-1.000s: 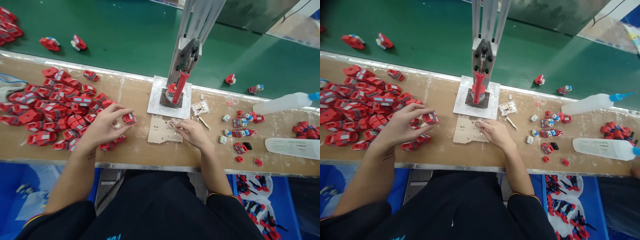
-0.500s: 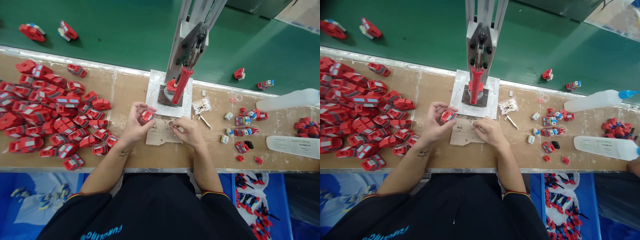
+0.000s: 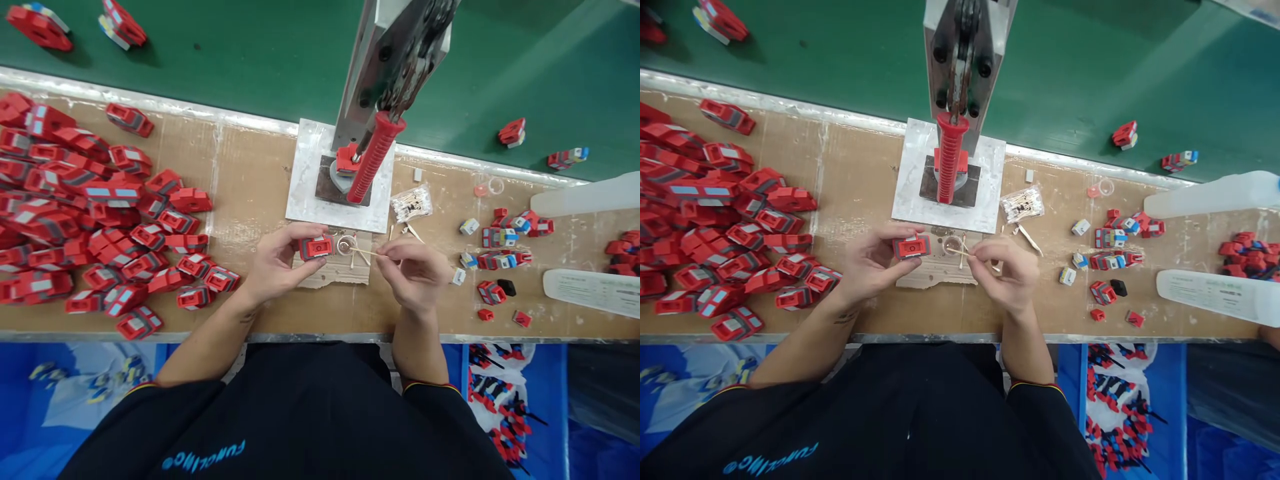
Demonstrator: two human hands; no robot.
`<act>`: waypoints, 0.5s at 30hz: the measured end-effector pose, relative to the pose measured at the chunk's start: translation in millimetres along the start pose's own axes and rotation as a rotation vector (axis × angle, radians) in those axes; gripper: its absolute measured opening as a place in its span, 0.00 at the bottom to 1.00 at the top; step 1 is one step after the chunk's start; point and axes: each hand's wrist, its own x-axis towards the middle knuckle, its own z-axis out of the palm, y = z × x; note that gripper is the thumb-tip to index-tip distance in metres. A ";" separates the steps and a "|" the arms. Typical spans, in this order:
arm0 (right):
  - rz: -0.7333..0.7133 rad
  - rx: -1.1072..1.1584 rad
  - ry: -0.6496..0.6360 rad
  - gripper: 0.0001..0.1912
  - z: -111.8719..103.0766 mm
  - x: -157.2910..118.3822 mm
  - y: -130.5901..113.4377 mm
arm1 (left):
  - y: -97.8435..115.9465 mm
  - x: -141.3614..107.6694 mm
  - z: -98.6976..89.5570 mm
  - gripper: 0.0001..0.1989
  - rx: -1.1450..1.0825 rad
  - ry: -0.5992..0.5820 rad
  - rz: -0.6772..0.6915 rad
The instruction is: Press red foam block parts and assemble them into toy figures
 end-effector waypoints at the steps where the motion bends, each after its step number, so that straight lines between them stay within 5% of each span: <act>1: -0.013 0.052 0.073 0.06 1.0 -1.2 -3.9 | 0.3 -0.7 0.7 0.16 -0.001 -0.011 0.015; 4: -0.024 0.133 0.167 0.08 9.3 -3.4 -11.4 | 0.8 -2.0 2.3 0.18 0.015 -0.062 0.049; 15: -0.068 0.268 0.062 0.05 30.8 -1.9 -12.1 | 0.8 -1.4 7.2 0.23 -0.001 -0.142 0.132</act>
